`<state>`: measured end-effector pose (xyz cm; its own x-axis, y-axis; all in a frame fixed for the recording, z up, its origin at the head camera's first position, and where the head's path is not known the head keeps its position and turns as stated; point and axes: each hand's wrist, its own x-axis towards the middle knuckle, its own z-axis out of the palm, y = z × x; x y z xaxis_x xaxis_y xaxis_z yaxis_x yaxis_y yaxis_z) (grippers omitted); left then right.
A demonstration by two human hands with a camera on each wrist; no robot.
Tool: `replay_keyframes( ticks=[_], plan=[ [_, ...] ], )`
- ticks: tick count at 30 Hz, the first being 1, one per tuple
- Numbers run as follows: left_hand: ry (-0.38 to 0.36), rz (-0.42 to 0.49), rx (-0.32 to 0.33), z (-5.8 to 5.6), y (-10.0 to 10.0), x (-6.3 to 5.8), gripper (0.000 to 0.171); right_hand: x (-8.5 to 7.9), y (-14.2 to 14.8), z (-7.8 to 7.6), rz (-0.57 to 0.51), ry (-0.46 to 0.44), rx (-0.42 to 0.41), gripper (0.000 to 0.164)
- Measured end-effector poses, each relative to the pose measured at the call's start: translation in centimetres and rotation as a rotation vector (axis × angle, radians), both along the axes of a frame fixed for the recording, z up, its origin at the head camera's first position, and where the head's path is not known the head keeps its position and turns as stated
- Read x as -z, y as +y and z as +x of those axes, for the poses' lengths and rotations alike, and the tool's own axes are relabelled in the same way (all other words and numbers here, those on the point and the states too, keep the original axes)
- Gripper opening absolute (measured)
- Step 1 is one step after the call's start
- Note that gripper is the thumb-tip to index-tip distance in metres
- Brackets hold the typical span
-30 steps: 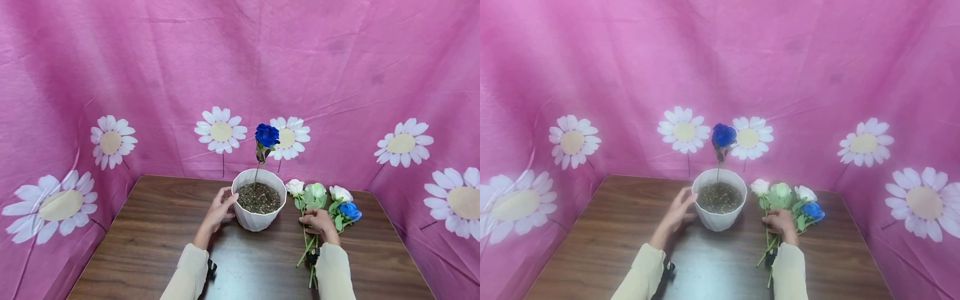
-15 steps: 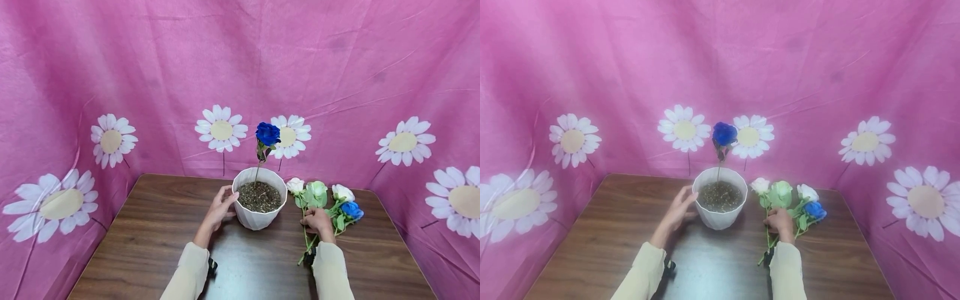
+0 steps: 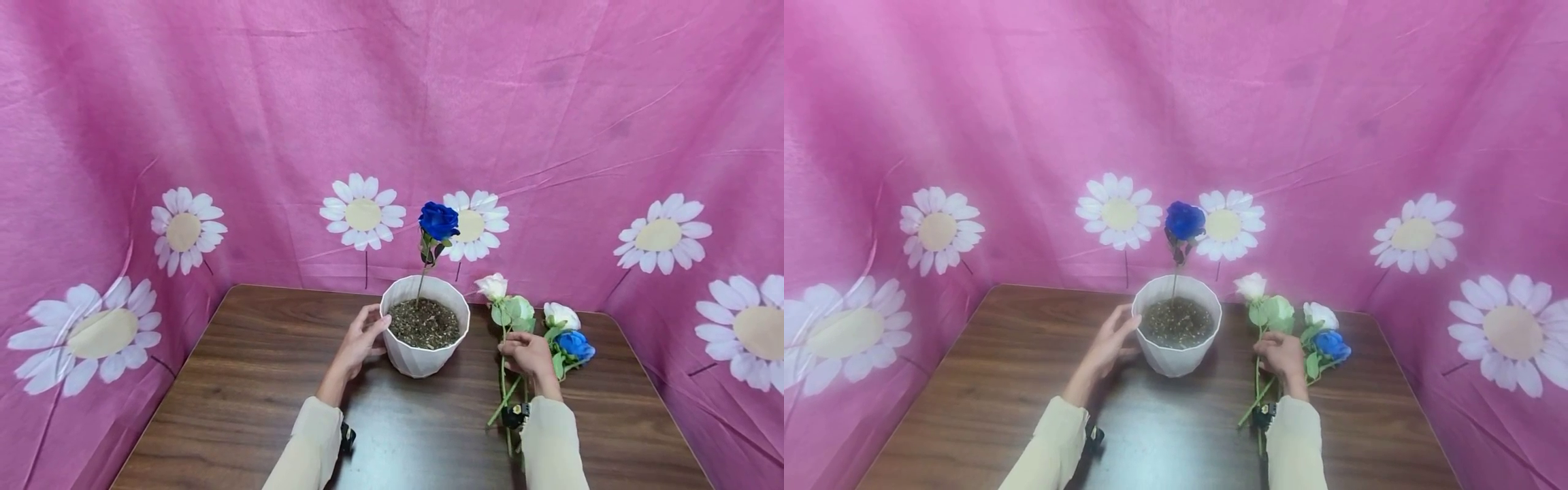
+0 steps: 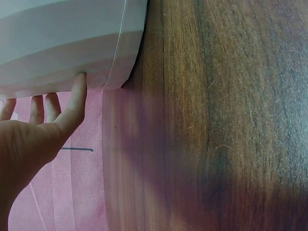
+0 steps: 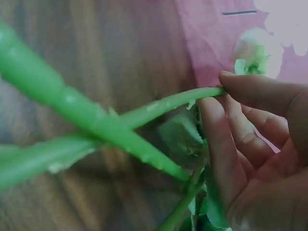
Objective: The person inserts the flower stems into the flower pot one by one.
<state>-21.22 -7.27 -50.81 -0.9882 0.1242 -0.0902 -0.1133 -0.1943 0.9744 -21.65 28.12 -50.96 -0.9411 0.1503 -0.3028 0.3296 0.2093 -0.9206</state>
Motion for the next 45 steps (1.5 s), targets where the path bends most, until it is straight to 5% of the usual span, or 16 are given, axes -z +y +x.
replay_keyframes(
  ticks=[22,34,45],
  plan=[
    [0.009,-0.018,-0.009,0.1,0.1,0.1,0.048,-2.8,0.5,-0.5,-0.393,0.173,0.213,0.030],
    [0.007,0.000,-0.005,-0.1,0.0,0.1,0.049,-3.5,0.2,-0.6,-0.495,0.335,0.192,0.019],
    [0.010,-0.004,-0.002,-0.1,0.0,0.0,0.048,-5.0,-0.2,-0.5,-0.588,0.395,0.178,0.015]
  ],
)
